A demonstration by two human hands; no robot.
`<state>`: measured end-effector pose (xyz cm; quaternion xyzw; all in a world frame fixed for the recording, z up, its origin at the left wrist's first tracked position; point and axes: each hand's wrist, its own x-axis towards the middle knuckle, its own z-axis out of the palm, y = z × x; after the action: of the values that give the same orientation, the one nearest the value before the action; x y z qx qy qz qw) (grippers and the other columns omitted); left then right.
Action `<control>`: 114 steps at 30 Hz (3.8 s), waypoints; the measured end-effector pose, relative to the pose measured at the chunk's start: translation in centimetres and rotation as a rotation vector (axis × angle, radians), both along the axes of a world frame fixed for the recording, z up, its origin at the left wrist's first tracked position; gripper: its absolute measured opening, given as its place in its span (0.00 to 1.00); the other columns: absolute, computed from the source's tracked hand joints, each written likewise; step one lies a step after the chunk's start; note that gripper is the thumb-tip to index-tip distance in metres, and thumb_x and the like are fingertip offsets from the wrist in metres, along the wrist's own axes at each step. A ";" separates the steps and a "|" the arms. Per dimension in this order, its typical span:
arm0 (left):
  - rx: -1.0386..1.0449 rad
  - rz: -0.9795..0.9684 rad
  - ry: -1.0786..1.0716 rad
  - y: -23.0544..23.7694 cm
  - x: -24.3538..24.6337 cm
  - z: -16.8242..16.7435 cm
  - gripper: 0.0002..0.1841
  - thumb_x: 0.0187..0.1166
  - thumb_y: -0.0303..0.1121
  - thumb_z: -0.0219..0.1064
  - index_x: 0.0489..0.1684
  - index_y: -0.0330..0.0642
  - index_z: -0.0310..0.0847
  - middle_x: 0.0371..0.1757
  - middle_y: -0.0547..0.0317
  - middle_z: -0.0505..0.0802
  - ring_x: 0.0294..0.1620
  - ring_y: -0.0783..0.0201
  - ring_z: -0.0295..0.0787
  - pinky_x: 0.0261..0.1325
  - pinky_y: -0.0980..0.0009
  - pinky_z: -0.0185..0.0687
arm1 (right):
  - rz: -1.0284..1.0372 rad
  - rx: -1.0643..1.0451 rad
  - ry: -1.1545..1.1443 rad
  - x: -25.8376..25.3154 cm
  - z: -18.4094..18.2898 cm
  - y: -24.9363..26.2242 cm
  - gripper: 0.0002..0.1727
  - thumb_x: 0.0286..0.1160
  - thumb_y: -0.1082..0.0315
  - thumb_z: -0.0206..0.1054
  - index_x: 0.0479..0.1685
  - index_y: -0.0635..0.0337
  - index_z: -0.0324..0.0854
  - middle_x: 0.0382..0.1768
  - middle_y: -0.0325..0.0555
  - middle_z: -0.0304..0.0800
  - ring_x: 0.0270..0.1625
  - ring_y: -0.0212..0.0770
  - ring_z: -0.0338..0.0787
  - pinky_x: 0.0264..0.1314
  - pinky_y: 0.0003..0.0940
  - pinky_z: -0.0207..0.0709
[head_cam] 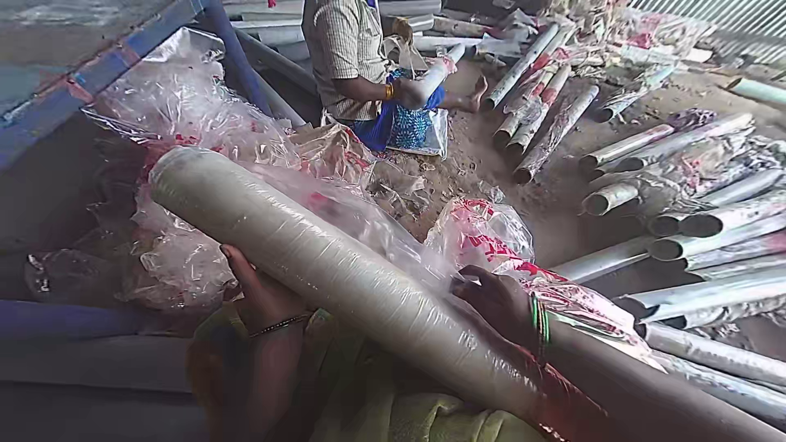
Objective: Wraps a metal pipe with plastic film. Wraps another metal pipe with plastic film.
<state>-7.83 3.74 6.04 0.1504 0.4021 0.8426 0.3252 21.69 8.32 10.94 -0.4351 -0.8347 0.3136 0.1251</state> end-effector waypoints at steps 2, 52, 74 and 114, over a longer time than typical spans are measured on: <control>-0.211 -0.040 0.052 -0.8 0.8 -0.8 0.33 0.93 0.55 0.20 0.88 0.52 0.54 0.75 0.63 0.81 0.72 0.70 0.80 0.71 0.65 0.80 | -0.022 0.000 0.057 0.0 -0.1 0.4 0.19 0.87 0.59 0.60 0.55 0.69 0.85 0.25 0.49 0.84 0.28 0.40 0.80 0.37 0.39 0.73; -0.044 -0.188 2.032 -4.1 11.5 -3.9 0.40 0.86 0.70 0.32 0.67 0.51 0.82 0.64 0.52 0.92 0.75 0.50 0.81 0.83 0.49 0.59 | 0.007 -0.054 -0.001 4.2 -5.4 7.6 0.33 0.81 0.44 0.67 0.69 0.66 0.78 0.54 0.63 0.88 0.55 0.58 0.88 0.62 0.60 0.77; 0.017 -0.147 1.971 -6.0 10.8 -1.5 0.29 0.86 0.65 0.48 0.61 0.55 0.84 0.60 0.56 0.91 0.72 0.53 0.78 0.76 0.54 0.53 | -0.406 0.003 -0.158 19.4 3.6 -8.2 0.34 0.82 0.42 0.59 0.78 0.56 0.76 0.67 0.51 0.87 0.70 0.54 0.86 0.68 0.64 0.76; 0.343 -0.031 1.656 -4.7 8.8 0.3 0.16 0.90 0.53 0.51 0.63 0.62 0.79 0.66 0.75 0.84 0.79 0.70 0.70 0.86 0.64 0.54 | -0.235 0.808 -0.127 14.1 2.6 -6.6 0.23 0.85 0.52 0.54 0.29 0.59 0.81 0.23 0.51 0.85 0.20 0.47 0.85 0.17 0.42 0.70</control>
<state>0.94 -1.01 6.36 0.7719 0.3749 0.5054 -0.0903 35.82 1.76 13.59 -0.4615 -0.8414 -0.0825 0.2688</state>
